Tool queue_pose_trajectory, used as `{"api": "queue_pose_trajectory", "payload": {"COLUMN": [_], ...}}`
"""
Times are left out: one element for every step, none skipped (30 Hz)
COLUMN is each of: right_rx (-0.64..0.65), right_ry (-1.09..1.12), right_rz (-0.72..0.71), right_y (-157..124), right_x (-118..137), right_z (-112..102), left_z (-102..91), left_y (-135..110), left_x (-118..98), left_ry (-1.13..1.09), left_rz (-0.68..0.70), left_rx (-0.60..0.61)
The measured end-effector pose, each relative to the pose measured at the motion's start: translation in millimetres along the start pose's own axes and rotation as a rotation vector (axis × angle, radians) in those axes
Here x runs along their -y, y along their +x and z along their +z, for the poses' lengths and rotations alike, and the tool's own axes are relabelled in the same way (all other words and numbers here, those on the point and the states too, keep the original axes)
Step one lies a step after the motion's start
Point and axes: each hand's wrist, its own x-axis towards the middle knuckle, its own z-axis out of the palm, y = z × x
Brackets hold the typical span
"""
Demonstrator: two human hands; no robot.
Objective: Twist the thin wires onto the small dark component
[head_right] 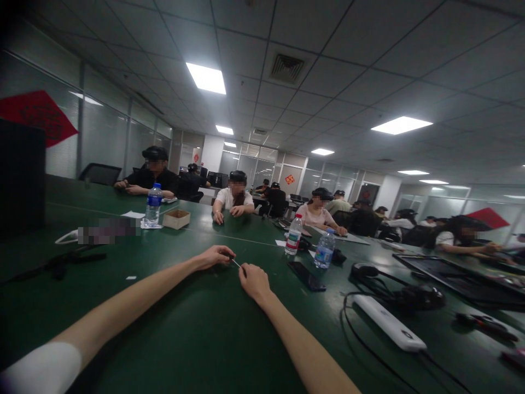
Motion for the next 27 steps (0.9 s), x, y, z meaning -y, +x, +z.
{"api": "queue_pose_trajectory", "payload": {"right_rx": [0.001, 0.003, 0.005, 0.008, 0.009, 0.008, 0.005, -0.001, -0.005, -0.004, -0.001, 0.003, 0.003, 0.0, -0.002, -0.003, 0.003, 0.013, 0.021, 0.028, 0.032, 0.032, 0.032, 0.033, 0.034, 0.034, 0.035], "right_ry": [-0.002, -0.006, -0.012, -0.017, -0.02, -0.02, -0.02, -0.023, -0.026, -0.028, -0.027, -0.026, -0.023, -0.019, -0.016, -0.014, -0.014, -0.013, -0.014, -0.013, -0.011, -0.007, -0.002, 0.002, 0.004, 0.004, 0.002], "right_rz": [0.001, 0.002, 0.005, 0.009, 0.013, 0.011, 0.007, 0.003, -0.002, -0.007, -0.014, -0.022, -0.031, -0.041, -0.049, -0.051, -0.046, -0.039, -0.025, -0.011, 0.002, 0.011, 0.014, 0.014, 0.014, 0.016, 0.022], "right_y": [0.2, 0.5, 0.7, 0.9, 1.0, 1.2, 1.4, 1.6, 1.8, 2.0, 2.1, 2.2, 2.2, 2.2, 2.1, 2.1, 2.0, 2.0, 2.0, 2.1, 2.2, 2.4, 2.5, 2.6, 2.7, 2.8, 2.9], "right_x": [-0.3, -0.7, -1.0, -1.3, -1.4, -1.5, -1.6, -1.7, -1.9, -2.2, -2.6, -3.0, -3.5, -3.8, -3.9, -3.8, -3.4, -2.9, -2.2, -1.6, -1.2, -0.9, -0.8, -1.0, -1.3, -1.7, -2.2], "right_z": [0.5, 1.1, 1.6, 2.1, 2.6, 3.1, 3.5, 3.8, 4.1, 4.3, 4.4, 4.4, 4.4, 4.4, 4.3, 4.2, 4.1, 4.0, 4.0, 4.0, 4.0, 4.1, 4.3, 4.5, 4.7, 5.0, 5.2], "left_z": [-0.1, -0.3, -0.4, -0.7, -0.9, -1.2, -1.5, -1.8, -2.0, -2.2, -2.3, -2.4, -2.3, -2.2, -2.0, -1.7, -1.3, -0.9, -0.5, 0.0, 0.5, 1.0, 1.4, 1.6, 1.7, 1.7, 1.5], "left_y": [0.3, 0.4, 0.5, 0.4, 0.4, 0.5, 0.6, 0.8, 1.0, 1.3, 1.5, 1.6, 1.6, 1.3, 0.9, 0.1, -0.8, -1.8, -2.9, -4.0, -4.9, -5.7, -6.3, -6.8, -7.0, -7.1, -7.0], "left_x": [0.3, 0.5, 0.7, 1.0, 1.3, 1.6, 2.0, 2.3, 2.5, 2.7, 2.7, 2.5, 2.2, 1.7, 1.1, 0.2, -0.7, -1.8, -2.8, -3.9, -4.8, -5.6, -6.3, -6.8, -7.2, -7.5, -7.7], "left_ry": [0.0, 0.0, 0.0, -0.003, -0.005, -0.005, -0.004, 0.001, 0.01, 0.021, 0.033, 0.043, 0.05, 0.053, 0.054, 0.055, 0.054, 0.052, 0.051, 0.049, 0.047, 0.041, 0.034, 0.025, 0.017, 0.014, 0.018], "left_rz": [-0.004, -0.006, -0.004, 0.002, 0.008, 0.012, 0.017, 0.021, 0.022, 0.02, 0.017, 0.011, 0.006, 0.004, 0.006, 0.008, 0.01, 0.007, 0.001, -0.007, -0.015, -0.018, -0.02, -0.021, -0.021, -0.022, -0.025], "left_rx": [0.0, 0.002, 0.006, 0.006, 0.006, 0.003, -0.002, -0.007, -0.009, -0.01, -0.01, -0.01, -0.009, -0.009, -0.011, -0.012, -0.013, -0.013, -0.011, -0.009, -0.007, -0.004, 0.002, 0.011, 0.022, 0.035, 0.05]}}
